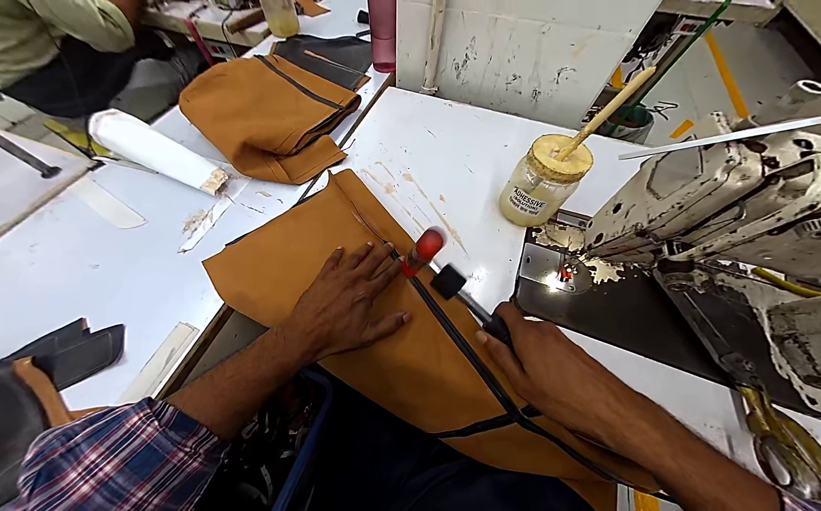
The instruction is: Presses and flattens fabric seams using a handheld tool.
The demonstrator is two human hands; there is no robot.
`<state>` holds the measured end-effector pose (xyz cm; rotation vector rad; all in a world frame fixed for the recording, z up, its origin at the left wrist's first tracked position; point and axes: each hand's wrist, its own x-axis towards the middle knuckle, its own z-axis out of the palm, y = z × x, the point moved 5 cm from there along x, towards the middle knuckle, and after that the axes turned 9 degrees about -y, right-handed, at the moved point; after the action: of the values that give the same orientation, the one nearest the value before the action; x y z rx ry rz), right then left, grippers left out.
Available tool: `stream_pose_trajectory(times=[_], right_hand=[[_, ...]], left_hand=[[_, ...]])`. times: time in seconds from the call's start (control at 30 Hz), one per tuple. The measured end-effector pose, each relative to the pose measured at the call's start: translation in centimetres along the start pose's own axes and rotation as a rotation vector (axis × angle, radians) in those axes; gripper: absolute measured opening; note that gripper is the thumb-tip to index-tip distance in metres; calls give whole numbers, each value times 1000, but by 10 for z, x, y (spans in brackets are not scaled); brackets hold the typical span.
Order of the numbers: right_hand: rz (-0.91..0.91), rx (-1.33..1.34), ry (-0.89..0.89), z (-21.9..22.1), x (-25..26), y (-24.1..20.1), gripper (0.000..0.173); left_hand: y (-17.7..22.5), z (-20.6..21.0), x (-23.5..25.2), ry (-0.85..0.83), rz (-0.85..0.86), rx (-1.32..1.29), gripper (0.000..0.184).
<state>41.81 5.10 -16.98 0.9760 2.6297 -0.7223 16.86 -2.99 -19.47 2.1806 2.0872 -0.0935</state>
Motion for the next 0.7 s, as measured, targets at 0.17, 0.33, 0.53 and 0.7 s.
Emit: stream_pose_trajectory(times=[0.17, 0.33, 0.53, 0.7], right_hand=[[13, -10, 52, -13, 7, -5, 34], [30, 0, -88, -10, 21, -4, 35], [-63, 10, -10, -13, 29, -13, 33], [-38, 2, 77, -24, 35, -19, 34]], left_hand=[[-7, 2, 4, -5, -39, -15, 100], [-15, 2, 4, 39, 7, -25, 80], [-24, -3, 8, 90, 16, 6, 71], [-35, -6, 12, 77, -15, 29, 87]])
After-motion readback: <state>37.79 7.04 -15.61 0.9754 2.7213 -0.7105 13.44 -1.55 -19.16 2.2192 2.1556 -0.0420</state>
